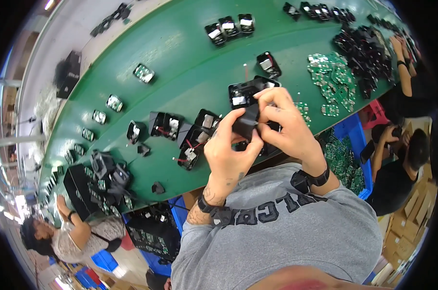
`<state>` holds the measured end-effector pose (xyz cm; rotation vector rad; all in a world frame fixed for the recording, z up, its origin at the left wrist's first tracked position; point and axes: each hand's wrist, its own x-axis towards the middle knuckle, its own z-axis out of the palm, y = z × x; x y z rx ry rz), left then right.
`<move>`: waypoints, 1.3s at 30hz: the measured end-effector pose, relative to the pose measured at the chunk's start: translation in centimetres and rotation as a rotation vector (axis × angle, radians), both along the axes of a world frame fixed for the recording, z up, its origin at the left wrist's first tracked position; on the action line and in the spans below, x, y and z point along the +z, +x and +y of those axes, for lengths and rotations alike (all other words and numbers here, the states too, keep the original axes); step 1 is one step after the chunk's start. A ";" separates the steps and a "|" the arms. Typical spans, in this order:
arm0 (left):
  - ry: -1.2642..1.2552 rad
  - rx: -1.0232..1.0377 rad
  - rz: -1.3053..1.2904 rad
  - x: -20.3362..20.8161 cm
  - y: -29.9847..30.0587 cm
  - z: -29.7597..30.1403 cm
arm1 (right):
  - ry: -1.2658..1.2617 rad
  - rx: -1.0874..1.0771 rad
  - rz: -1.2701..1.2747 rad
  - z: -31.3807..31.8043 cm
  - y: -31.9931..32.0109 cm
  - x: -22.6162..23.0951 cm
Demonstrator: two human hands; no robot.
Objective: The person picks up a black plastic housing and a circuit board, aligns the board inside the housing, and presses it into place. They then pick up a small plastic component, insert it into the assembly, and place the completed unit onto the green work surface.
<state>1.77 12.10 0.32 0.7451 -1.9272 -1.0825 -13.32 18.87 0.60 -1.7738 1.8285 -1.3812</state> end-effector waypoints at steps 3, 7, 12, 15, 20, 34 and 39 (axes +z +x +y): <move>-0.018 0.040 -0.049 -0.3 -0.5 0.3 | -0.012 0.068 0.020 -0.1 -0.8 -0.6; 0.081 0.042 -0.046 -0.2 0.3 0.5 | 0.013 0.183 -0.081 0.0 -1.1 -0.7; 0.069 0.011 -0.048 -0.3 0.5 1.0 | 0.027 0.185 -0.111 0.8 -1.5 -0.5; 0.055 0.017 -0.028 -0.3 0.1 1.1 | -0.006 0.181 -0.125 0.7 -1.6 -0.9; -0.070 0.026 -0.086 0.1 0.1 1.3 | -0.037 0.175 -0.118 0.4 -1.4 -0.8; 0.023 -0.047 -0.013 -0.3 0.5 1.5 | -0.023 0.137 -0.158 1.4 -0.7 -0.4; 0.087 -0.057 -0.028 -0.1 0.5 1.5 | 0.006 0.144 -0.216 1.7 -0.6 -0.5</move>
